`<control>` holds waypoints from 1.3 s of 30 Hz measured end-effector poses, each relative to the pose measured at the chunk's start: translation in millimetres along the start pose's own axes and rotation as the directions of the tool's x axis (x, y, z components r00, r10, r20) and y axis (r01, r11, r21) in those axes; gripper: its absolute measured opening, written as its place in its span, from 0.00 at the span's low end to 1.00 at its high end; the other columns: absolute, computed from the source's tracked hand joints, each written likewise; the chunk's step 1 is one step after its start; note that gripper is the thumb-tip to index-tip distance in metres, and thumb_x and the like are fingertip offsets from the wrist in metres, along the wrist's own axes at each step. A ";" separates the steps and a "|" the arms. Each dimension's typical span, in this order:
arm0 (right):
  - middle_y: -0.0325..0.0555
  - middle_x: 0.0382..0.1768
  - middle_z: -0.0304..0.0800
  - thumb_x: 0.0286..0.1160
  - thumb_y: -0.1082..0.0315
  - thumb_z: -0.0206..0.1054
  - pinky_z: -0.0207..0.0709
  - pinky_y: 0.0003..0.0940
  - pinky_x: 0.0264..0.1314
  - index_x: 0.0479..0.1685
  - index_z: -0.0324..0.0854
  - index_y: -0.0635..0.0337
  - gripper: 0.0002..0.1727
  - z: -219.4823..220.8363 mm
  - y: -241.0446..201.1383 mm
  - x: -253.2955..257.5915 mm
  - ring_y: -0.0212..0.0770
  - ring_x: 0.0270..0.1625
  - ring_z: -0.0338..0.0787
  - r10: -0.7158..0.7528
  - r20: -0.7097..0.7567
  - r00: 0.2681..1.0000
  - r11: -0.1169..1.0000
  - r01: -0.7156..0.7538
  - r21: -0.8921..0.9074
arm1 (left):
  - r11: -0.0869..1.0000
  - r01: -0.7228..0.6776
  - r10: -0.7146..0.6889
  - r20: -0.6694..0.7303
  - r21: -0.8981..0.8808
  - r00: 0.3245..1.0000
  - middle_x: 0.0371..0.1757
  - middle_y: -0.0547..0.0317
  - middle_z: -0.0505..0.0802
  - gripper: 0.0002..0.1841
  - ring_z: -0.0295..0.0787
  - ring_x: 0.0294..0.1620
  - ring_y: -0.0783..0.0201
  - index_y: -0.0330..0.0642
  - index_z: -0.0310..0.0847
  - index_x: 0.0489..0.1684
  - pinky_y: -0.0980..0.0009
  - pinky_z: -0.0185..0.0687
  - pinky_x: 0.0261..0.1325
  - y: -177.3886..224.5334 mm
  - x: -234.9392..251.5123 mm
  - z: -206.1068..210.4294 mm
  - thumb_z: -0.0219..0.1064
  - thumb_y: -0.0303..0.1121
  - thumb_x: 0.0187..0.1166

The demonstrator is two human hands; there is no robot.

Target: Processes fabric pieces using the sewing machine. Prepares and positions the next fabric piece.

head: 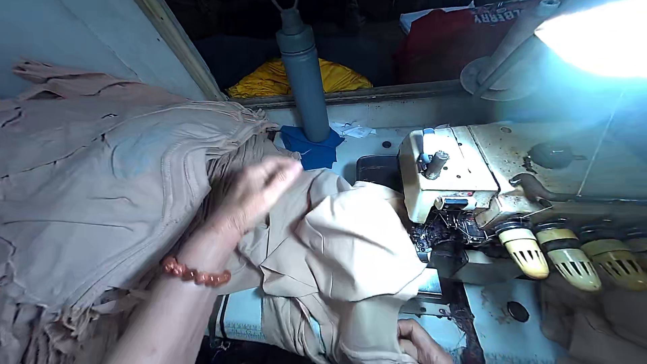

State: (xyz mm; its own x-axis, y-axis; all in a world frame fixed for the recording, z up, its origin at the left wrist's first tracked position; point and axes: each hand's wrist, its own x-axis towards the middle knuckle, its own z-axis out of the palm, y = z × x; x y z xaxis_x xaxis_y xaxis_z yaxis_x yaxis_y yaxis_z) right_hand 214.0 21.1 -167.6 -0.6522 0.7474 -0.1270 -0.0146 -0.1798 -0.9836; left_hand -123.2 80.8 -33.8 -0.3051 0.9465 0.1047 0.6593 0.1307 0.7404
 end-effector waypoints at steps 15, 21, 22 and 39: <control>0.28 0.33 0.92 0.74 0.77 0.66 0.84 0.19 0.46 0.43 0.85 0.66 0.05 -6.0 6.8 -24.3 0.15 0.38 0.88 -0.018 0.042 0.999 1.000 0.017 0.019 | 0.555 0.407 -0.400 0.197 -0.725 0.895 0.37 0.66 0.98 0.11 0.96 0.39 0.73 0.46 0.88 0.44 0.74 0.93 0.47 6.1 -191.5 49.3 0.60 0.22 0.81; 0.28 0.31 0.93 0.74 0.72 0.69 0.85 0.18 0.42 0.37 0.89 0.61 0.04 -14.4 16.6 -36.9 0.17 0.36 0.90 -0.105 0.124 0.987 0.992 0.094 0.087 | 0.993 -0.049 0.081 -0.306 0.110 0.949 0.44 0.61 0.96 0.11 0.92 0.48 0.78 0.37 0.90 0.42 0.79 0.87 0.56 -6.1 -227.1 78.6 0.67 0.36 0.80; 0.28 0.31 0.93 0.74 0.72 0.69 0.85 0.17 0.42 0.37 0.89 0.60 0.04 -14.8 14.7 -38.0 0.17 0.36 0.89 -0.128 0.147 0.981 0.989 0.116 0.091 | 0.988 -0.140 0.151 -0.283 0.061 0.947 0.44 0.61 0.96 0.10 0.92 0.49 0.77 0.39 0.90 0.41 0.79 0.88 0.56 7.4 -228.7 87.5 0.67 0.36 0.82; 0.35 0.22 0.85 0.74 0.73 0.70 0.71 0.10 0.33 0.27 0.83 0.68 0.09 -36.6 18.7 -35.8 0.13 0.28 0.79 -0.252 0.348 0.903 0.964 0.204 0.169 | 0.942 -0.050 -0.071 -0.342 -0.332 0.937 0.32 0.77 0.94 0.02 0.89 0.34 0.85 0.42 0.88 0.37 0.84 0.88 0.40 63.0 -199.1 110.0 0.72 0.25 0.73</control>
State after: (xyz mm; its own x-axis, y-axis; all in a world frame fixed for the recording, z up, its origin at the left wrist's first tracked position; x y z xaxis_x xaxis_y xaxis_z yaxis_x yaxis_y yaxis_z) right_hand 264.8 14.4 -186.1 -0.8492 0.4972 0.1779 -0.2749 -0.1286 -0.9528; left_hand 54.7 -67.0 -81.1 -0.5677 0.7767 0.2728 0.4078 -0.0225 0.9128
